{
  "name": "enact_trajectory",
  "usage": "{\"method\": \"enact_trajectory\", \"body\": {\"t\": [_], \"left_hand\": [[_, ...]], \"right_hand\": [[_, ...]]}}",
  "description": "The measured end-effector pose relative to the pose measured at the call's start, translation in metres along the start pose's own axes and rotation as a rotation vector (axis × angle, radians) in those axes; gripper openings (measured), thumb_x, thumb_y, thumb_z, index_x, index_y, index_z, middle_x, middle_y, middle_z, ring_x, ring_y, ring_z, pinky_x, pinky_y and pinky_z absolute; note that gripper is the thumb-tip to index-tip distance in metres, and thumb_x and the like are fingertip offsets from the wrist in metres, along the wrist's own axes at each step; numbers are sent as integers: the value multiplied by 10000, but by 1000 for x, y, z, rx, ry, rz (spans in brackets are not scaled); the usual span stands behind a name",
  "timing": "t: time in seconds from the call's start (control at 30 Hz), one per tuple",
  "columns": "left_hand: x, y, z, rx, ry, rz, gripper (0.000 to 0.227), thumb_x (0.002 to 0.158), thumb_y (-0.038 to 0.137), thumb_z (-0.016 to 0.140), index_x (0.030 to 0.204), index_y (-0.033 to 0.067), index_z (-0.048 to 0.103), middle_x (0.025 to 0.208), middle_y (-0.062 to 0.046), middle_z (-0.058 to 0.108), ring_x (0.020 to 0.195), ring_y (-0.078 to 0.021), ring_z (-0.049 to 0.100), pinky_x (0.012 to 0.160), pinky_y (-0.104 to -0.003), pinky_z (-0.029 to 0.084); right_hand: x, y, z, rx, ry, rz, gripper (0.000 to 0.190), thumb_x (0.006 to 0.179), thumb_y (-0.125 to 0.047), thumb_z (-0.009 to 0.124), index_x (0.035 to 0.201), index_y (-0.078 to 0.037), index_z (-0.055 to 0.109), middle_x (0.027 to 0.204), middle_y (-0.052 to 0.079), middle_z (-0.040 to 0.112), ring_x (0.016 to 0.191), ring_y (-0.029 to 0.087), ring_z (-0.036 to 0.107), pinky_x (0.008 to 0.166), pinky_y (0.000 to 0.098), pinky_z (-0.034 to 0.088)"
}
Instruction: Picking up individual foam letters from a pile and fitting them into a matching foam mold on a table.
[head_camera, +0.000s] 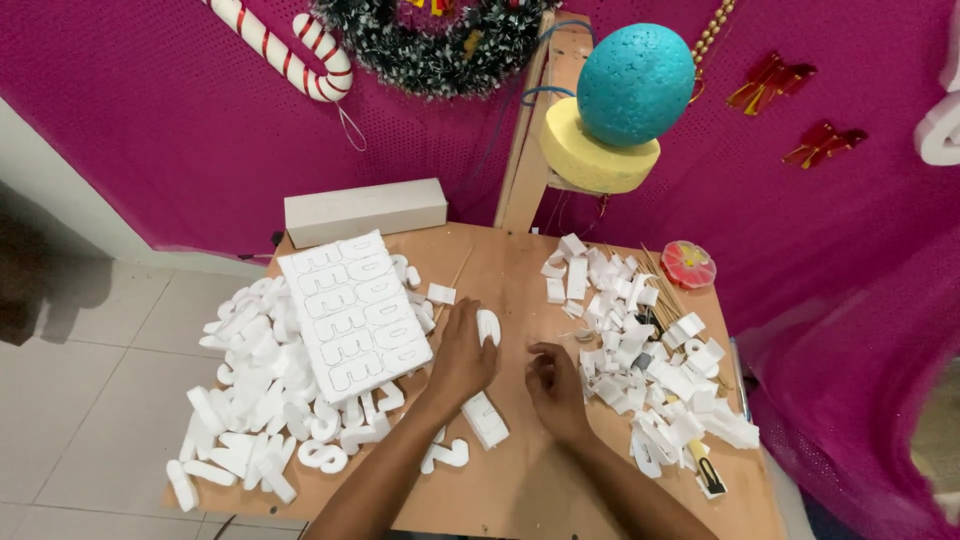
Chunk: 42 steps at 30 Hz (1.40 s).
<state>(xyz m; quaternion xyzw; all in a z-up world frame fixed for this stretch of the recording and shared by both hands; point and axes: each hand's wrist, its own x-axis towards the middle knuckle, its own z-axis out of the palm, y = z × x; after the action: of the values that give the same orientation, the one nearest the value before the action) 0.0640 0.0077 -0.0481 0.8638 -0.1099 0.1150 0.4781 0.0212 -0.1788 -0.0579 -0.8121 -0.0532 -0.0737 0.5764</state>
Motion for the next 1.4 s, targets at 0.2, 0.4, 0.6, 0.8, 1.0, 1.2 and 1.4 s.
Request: {"method": "enact_trajectory", "body": {"t": [0.2, 0.4, 0.6, 0.8, 1.0, 1.2, 1.4], "left_hand": [[6, 41, -38, 79, -346, -184, 815, 862, -50, 585, 1564, -146, 182, 1617, -407, 152, 1516, -542, 180, 1248, -565, 195], [19, -11, 2, 169, -223, -87, 721, 818, -77, 687, 1465, -165, 383, 1435, -389, 468, 1373, -515, 471, 1114, -564, 437], [19, 16, -10, 256, -226, -184, 709, 841, 14, 647, 1473, -137, 363, 1429, -344, 463, 1285, -499, 520, 1007, -587, 511], [21, 17, -6, 244, -139, -184, 751, 825, 115, 697, 1455, -116, 359, 1356, -313, 479, 1241, -501, 510, 973, -578, 508], [13, 14, -11, 61, 0, -77, 670, 795, -18, 708, 1386, -112, 406, 1266, -291, 497, 1206, -520, 531, 995, -565, 494], [10, 19, -12, -6, 20, 77, 601, 849, -205, 564, 1414, -144, 369, 1310, -323, 478, 1300, -511, 494, 1110, -576, 431], [11, 11, -8, -30, -19, -20, 688, 840, -175, 575, 1471, -130, 304, 1412, -346, 435, 1349, -498, 461, 1147, -563, 380]], "right_hand": [[17, 17, 1, -27, 133, 60, 334, 907, -92, 621, 1239, -111, 635, 1081, 183, 700, 954, 312, 708, 825, 395, 574], [30, 33, 6, 69, 155, 29, 425, 882, -8, 645, 1296, -54, 560, 1210, 233, 659, 1100, 405, 686, 936, 497, 554], [41, 39, 11, 51, 137, -82, 497, 880, 124, 587, 1343, -27, 488, 1252, 222, 607, 1266, 396, 605, 986, 438, 563], [49, 46, 12, 88, 152, -84, 497, 879, 154, 560, 1343, -1, 472, 1236, 215, 590, 1287, 378, 589, 997, 411, 560], [46, 41, 9, 138, 143, 12, 462, 879, 103, 597, 1314, -25, 514, 1191, 162, 605, 1202, 319, 629, 977, 379, 563], [39, 21, 6, 175, 99, 90, 406, 901, 61, 605, 1293, -31, 551, 1167, 157, 627, 1197, 301, 639, 992, 410, 559], [37, 17, 4, 194, 78, 55, 413, 908, 62, 602, 1302, -51, 556, 1133, 116, 631, 1113, 244, 656, 954, 376, 557]]}}
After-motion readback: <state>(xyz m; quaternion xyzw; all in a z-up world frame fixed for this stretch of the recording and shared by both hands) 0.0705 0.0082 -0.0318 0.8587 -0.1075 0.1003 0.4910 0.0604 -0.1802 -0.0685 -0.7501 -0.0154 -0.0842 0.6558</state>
